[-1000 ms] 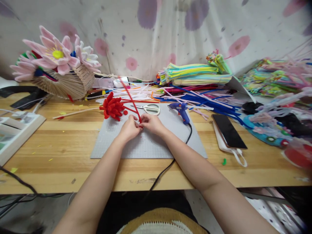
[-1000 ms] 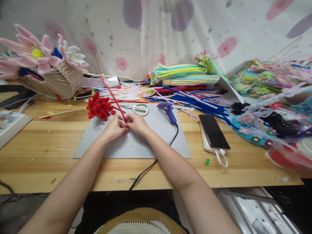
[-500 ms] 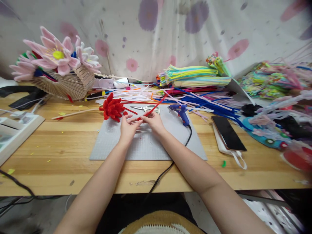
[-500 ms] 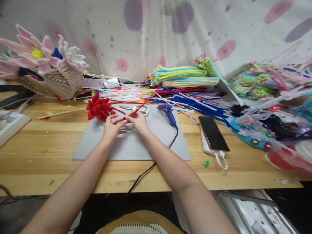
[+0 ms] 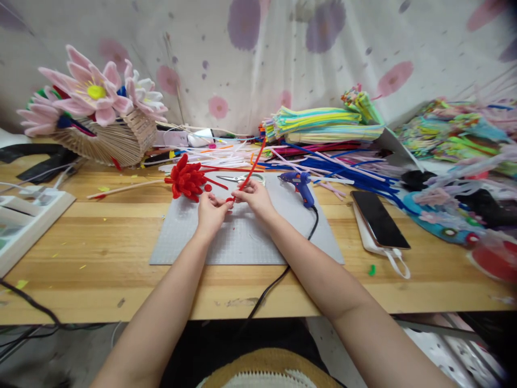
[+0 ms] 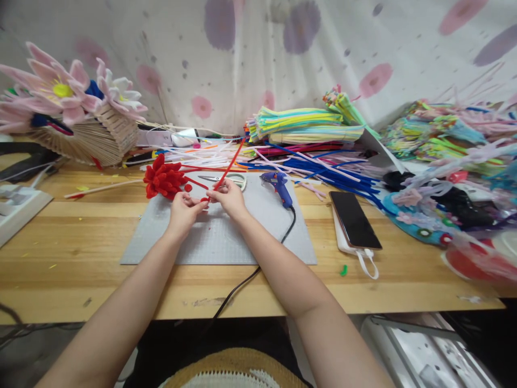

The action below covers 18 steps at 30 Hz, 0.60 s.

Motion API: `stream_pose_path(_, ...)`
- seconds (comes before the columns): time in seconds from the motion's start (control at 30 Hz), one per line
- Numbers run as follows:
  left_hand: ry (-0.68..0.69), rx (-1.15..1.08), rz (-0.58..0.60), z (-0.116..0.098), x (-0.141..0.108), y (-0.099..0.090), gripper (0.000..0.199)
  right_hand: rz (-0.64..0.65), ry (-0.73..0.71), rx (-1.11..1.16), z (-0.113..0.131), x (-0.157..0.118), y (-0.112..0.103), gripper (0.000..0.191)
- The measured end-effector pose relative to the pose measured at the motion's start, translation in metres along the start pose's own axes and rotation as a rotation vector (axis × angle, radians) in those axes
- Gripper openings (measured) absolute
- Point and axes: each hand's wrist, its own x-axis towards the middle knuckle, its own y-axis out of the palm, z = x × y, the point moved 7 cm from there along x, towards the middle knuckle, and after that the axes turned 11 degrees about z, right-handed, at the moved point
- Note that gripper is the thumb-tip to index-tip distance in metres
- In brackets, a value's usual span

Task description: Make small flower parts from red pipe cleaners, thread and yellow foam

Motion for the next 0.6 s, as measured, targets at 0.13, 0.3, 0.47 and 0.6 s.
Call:
stream_pose_path(0.13,-0.004,0.402,0.203,0.001,0.006,0.003,0.043,0.129,-0.012,-0.281,-0.001,-0.001,0.005,0.025)
stream_pose_path(0.3,-0.097,0.604,0.351,0.007,0.005,0.005,0.038,0.272,-0.024,-0.516,-0.003,-0.006,0.016,0.016)
stream_pose_path(0.47,-0.159,0.447,0.346,0.013,0.003,0.005,0.043,0.287,-0.057,-0.634,0.005,-0.007,0.018,0.014)
stream_pose_path(0.6,-0.198,0.211,0.322,0.013,-0.001,0.005,0.045,0.254,-0.079,-0.638,0.005,-0.005,0.013,0.014)
